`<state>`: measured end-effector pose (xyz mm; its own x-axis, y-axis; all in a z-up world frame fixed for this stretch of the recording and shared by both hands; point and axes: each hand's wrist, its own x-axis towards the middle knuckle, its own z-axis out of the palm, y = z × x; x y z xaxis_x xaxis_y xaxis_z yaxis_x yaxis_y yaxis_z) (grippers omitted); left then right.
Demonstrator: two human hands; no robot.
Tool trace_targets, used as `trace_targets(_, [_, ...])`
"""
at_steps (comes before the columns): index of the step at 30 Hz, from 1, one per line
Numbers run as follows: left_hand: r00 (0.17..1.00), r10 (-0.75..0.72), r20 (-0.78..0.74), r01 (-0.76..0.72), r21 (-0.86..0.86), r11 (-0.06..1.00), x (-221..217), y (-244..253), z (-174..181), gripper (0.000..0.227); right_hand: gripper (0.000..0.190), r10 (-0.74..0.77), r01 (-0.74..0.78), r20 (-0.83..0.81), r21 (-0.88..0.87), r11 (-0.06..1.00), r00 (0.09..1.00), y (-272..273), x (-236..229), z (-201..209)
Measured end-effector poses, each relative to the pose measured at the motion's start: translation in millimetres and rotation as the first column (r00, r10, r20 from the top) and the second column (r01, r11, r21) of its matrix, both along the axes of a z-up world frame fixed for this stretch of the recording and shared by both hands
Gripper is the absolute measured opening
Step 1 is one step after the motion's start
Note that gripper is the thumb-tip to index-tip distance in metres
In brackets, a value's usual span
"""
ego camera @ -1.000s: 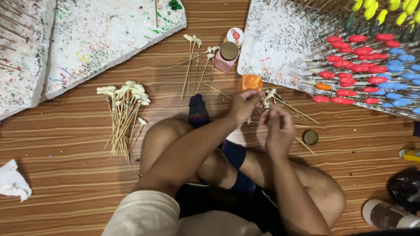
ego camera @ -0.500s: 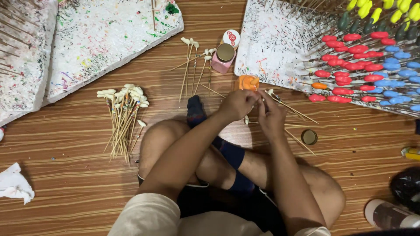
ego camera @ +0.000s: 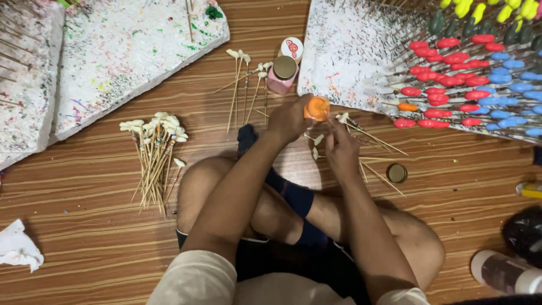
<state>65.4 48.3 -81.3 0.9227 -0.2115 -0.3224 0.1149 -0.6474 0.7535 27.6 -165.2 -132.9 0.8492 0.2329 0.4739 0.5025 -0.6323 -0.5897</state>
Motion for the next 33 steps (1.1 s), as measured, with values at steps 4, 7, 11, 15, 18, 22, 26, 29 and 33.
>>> trace_targets(4, [1.0,0.015,-0.006,-0.016,-0.019,1.0,3,2,0,0.065,0.035,-0.026,0.023,0.076,0.043,0.999,0.997,3,4,3])
trace_targets(7, [1.0,0.018,-0.024,-0.018,-0.023,1.0,0,1,6,0.066,0.033,-0.017,0.006,0.173,0.066,0.998,0.985,-3,5,-12])
trace_targets(11, [0.999,0.03,-0.015,-0.03,-0.023,0.999,2,0,11,0.065,0.033,-0.036,0.034,0.07,0.038,0.999,0.997,-8,12,-30])
trace_targets(15, [0.999,0.041,-0.025,-0.042,-0.041,0.998,1,2,12,0.065,0.033,-0.065,0.066,0.02,-0.046,0.997,0.998,6,-1,0])
trace_targets(18, [0.998,0.048,-0.03,-0.049,-0.032,0.998,-1,1,16,0.061,0.031,-0.091,0.091,-0.002,-0.008,0.996,0.996,4,-3,3])
trace_targets(22, [0.999,0.047,-0.004,-0.047,-0.053,0.997,3,3,8,0.063,0.032,-0.083,0.07,0.196,0.071,0.995,0.977,-3,12,-32])
trace_targets(26, [0.999,0.044,-0.003,-0.044,-0.045,0.998,1,2,13,0.065,0.031,-0.064,0.066,0.115,-0.011,0.998,0.991,4,1,-6])
trace_targets(29, [0.998,0.055,0.003,-0.055,-0.042,0.998,5,1,4,0.065,0.026,-0.069,0.065,0.164,0.026,0.998,0.984,-3,13,-30])
trace_targets(33, [0.999,0.043,0.029,-0.041,-0.084,0.996,3,3,-1,0.066,0.028,-0.06,0.06,0.12,0.009,0.998,0.991,5,3,7])
